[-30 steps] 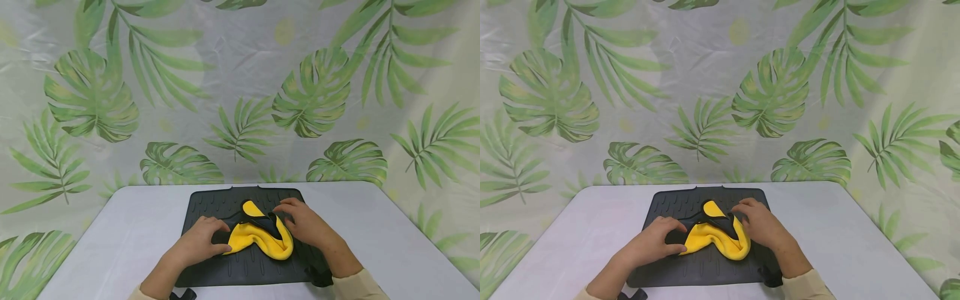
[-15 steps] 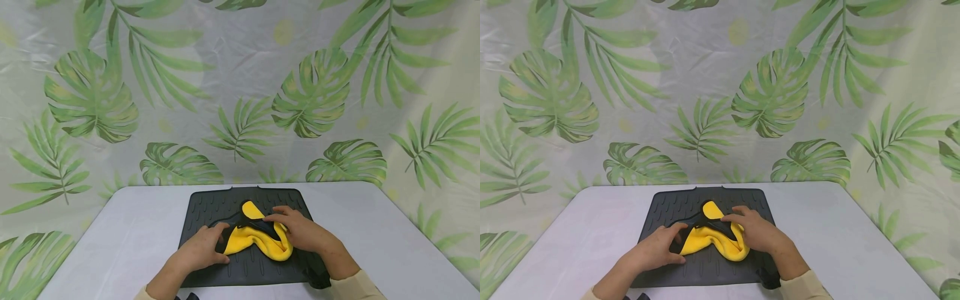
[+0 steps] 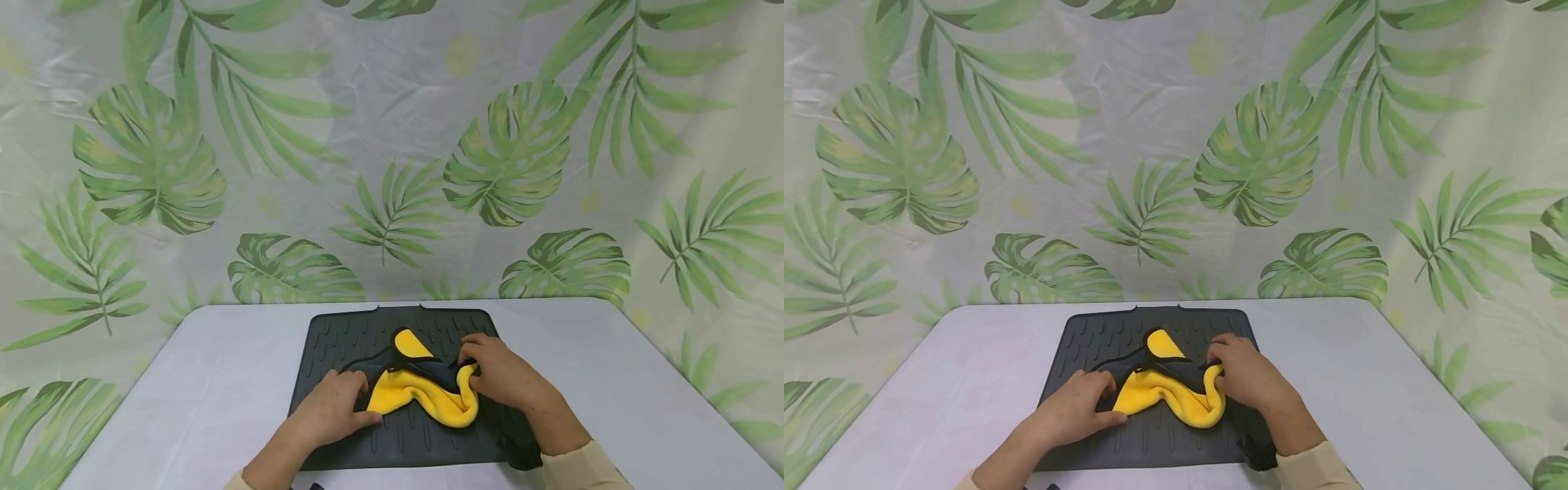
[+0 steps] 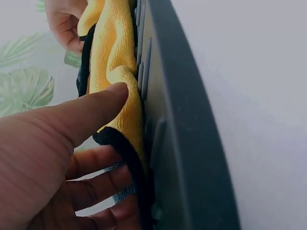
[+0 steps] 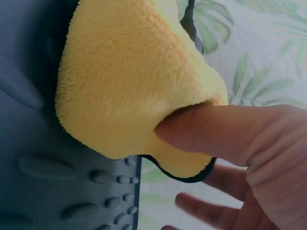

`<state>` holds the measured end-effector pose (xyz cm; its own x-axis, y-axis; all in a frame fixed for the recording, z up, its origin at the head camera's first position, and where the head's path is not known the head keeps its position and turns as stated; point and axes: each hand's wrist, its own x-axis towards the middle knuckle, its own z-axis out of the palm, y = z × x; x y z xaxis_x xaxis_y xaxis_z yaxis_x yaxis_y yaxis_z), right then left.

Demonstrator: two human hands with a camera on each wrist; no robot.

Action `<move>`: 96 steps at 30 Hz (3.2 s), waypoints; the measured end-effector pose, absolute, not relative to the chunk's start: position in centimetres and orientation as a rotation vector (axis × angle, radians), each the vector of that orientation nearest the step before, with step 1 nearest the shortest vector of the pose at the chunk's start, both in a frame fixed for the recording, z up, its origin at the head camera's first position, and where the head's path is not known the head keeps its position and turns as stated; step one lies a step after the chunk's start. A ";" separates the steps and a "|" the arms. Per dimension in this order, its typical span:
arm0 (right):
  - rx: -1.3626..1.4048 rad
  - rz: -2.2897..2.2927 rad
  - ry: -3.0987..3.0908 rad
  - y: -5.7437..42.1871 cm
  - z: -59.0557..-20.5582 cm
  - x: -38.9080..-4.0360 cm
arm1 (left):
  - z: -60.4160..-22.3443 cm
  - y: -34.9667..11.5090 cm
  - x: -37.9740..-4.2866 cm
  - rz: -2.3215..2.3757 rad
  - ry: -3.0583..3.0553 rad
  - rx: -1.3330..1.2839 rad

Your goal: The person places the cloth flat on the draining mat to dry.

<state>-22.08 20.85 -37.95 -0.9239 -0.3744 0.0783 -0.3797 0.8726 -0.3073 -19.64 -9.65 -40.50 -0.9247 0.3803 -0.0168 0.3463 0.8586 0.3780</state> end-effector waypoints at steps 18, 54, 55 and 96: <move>0.363 0.741 -2.840 21.7 -37.7 -22.5 | -38.5 -12.8 -20.2 0.847 2.792 0.671; 0.399 0.880 -3.114 23.1 -38.2 -22.9 | -37.3 -15.8 -21.0 0.967 2.797 0.270; 0.402 0.886 -3.157 23.3 -38.2 -22.8 | -37.3 -15.7 -21.0 0.951 2.777 0.284; 0.196 1.667 -2.783 23.3 -38.7 -24.0 | -38.1 -14.9 -21.8 1.222 2.899 0.006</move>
